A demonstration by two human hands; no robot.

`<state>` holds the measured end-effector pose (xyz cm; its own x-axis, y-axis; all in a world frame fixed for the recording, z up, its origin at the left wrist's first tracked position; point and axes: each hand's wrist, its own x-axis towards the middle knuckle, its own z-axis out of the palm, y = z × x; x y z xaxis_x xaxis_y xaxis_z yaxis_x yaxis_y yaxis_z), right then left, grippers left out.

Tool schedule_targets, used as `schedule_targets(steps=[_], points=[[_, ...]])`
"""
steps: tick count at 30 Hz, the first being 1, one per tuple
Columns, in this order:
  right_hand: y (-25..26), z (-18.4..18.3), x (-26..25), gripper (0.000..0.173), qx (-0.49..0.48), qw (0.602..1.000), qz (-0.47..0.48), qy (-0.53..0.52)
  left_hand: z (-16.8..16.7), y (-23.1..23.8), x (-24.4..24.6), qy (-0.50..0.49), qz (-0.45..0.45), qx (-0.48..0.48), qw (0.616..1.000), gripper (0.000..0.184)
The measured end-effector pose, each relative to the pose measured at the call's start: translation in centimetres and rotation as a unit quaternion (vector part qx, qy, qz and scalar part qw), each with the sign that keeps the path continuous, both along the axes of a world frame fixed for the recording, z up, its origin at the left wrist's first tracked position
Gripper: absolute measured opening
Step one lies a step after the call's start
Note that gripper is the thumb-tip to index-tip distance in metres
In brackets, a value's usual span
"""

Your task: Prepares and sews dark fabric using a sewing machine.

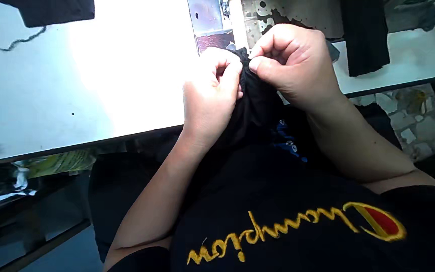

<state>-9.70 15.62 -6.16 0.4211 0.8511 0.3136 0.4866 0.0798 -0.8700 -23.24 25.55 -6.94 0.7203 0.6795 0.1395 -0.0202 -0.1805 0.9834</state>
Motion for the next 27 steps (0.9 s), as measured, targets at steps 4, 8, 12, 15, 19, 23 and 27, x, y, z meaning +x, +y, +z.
schedule_targets(steps=[4,8,12,15,19,23,27], points=[[0.0,-0.3,-0.7,0.009,-0.014,0.995,-0.042,-0.090,-1.0,-0.3,0.4,-0.027,0.030,0.085,0.996,0.011],[-0.7,0.0,-1.7,0.016,-0.058,0.996,-0.043,-0.061,-1.9,-1.0,0.7,-0.040,0.074,0.183,0.980,0.012],[-1.7,1.3,-1.9,0.028,-0.091,0.993,0.035,0.074,-2.6,-0.9,0.6,-0.040,0.084,0.235,0.967,0.013],[-1.7,1.1,0.1,0.022,-0.031,0.996,0.043,0.076,-1.8,-0.4,-0.4,-0.071,0.032,0.141,0.987,0.010],[-1.3,0.1,3.1,0.022,0.016,0.992,0.105,-0.074,1.1,0.5,-2.9,-0.103,-0.061,0.055,0.991,0.014],[-2.0,-0.7,3.2,0.016,0.019,0.984,0.149,-0.096,2.5,2.5,-4.8,-0.042,-0.043,0.191,0.980,0.009],[-2.8,-1.0,3.1,0.018,0.048,0.987,0.145,-0.056,2.6,3.3,-4.8,-0.005,-0.027,0.341,0.940,0.008]])
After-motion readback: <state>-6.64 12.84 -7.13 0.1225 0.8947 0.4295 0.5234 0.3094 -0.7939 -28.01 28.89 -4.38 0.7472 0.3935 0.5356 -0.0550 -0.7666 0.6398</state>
